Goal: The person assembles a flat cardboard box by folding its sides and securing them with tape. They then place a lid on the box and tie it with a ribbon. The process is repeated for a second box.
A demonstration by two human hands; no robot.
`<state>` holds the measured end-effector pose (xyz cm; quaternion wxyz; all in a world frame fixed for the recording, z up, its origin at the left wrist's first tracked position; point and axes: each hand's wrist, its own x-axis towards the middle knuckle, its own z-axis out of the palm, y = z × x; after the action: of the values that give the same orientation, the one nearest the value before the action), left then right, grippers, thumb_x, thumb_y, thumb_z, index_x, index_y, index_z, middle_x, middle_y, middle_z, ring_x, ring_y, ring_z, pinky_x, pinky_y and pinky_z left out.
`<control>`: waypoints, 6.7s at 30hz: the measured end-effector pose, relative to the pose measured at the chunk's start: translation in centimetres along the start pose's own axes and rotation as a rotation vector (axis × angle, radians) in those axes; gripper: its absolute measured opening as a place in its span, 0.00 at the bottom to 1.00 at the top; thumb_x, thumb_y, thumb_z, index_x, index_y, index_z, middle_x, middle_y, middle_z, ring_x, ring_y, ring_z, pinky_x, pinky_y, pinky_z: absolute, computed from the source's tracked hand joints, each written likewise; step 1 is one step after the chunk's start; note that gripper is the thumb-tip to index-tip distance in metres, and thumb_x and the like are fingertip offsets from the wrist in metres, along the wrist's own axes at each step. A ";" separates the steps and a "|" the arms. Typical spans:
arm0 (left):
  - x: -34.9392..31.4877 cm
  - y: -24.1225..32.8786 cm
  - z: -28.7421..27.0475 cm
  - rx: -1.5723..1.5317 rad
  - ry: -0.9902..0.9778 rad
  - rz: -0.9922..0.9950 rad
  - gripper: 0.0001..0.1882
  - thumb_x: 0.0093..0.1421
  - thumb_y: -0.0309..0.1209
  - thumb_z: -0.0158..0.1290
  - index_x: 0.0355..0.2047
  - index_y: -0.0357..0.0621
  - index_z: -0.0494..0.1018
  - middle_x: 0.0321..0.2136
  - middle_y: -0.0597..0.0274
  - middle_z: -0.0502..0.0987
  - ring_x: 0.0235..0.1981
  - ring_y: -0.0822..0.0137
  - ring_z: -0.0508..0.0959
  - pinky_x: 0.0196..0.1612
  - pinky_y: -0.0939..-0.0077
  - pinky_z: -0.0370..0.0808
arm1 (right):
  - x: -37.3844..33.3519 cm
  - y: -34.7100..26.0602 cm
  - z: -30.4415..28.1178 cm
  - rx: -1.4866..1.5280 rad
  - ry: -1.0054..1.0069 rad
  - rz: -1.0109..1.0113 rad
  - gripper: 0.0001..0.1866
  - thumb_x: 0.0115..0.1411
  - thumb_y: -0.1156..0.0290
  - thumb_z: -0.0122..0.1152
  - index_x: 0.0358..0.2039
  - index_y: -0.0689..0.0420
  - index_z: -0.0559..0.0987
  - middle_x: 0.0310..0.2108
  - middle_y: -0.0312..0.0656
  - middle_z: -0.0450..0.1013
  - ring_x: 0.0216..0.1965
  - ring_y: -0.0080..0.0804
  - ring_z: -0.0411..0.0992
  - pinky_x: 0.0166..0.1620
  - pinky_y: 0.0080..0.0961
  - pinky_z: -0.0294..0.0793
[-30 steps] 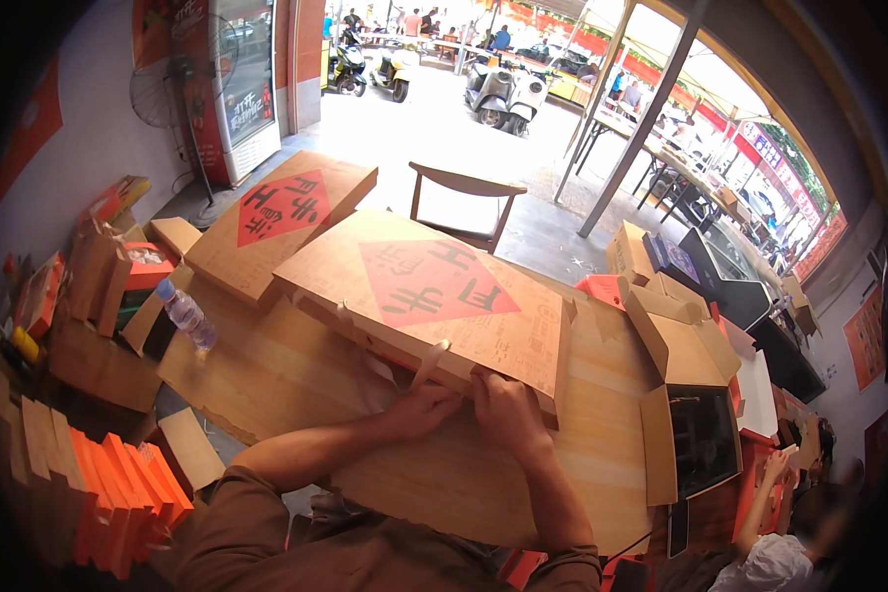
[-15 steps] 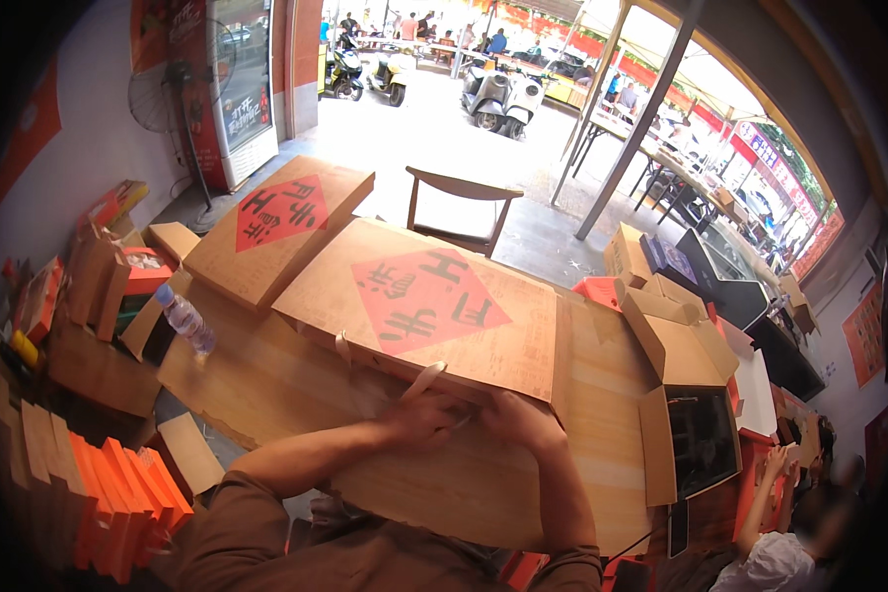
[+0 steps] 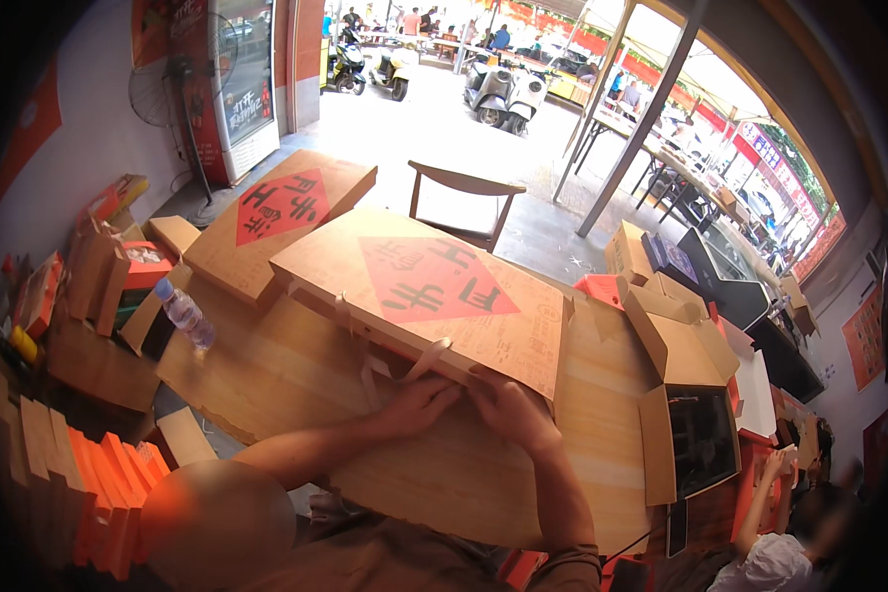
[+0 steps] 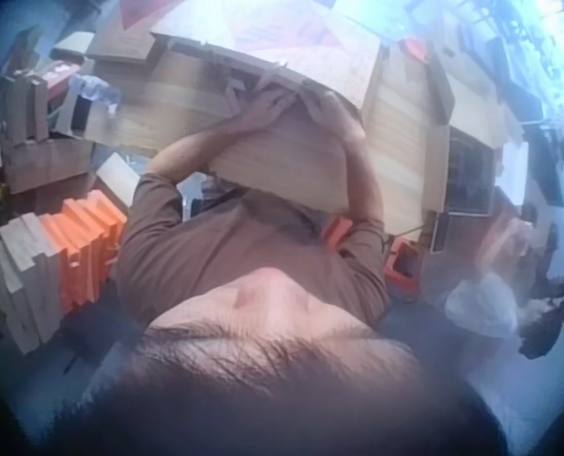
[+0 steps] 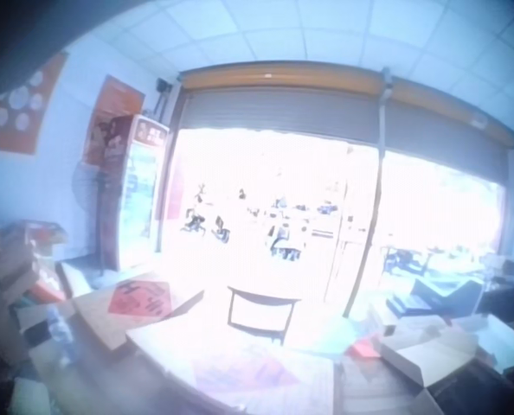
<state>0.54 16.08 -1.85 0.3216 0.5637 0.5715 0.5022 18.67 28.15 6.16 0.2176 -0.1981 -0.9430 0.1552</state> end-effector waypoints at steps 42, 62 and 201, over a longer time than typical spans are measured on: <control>0.5 -1.3 0.8 -0.750 0.055 -0.329 0.11 0.77 0.37 0.48 0.44 0.44 0.76 0.29 0.64 0.75 0.29 0.67 0.78 0.32 0.74 0.71 | 1.2 -2.8 -1.4 0.235 -0.108 0.187 0.20 0.63 0.71 0.62 0.55 0.60 0.82 0.46 0.61 0.81 0.52 0.55 0.80 0.57 0.41 0.77; 0.4 -2.1 0.9 -0.579 -0.068 -0.298 0.13 0.77 0.39 0.50 0.45 0.44 0.78 0.31 0.64 0.78 0.33 0.71 0.79 0.36 0.74 0.76 | 1.1 -2.3 -0.7 0.301 -0.163 0.130 0.12 0.68 0.72 0.58 0.48 0.60 0.82 0.39 0.59 0.81 0.45 0.57 0.80 0.50 0.42 0.78; 5.7 11.6 -19.8 0.031 0.672 0.734 0.49 0.53 0.56 0.64 0.65 0.31 0.66 0.62 0.48 0.69 0.64 0.55 0.70 0.68 0.57 0.66 | -7.7 15.5 -15.4 0.427 1.109 0.213 0.42 0.71 0.44 0.47 0.74 0.64 0.58 0.70 0.51 0.64 0.70 0.45 0.64 0.70 0.40 0.63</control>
<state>-15.13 15.79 15.82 -0.0870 0.5395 0.4147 0.7276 37.08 41.47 10.74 0.6950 -0.2947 -0.6120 0.2358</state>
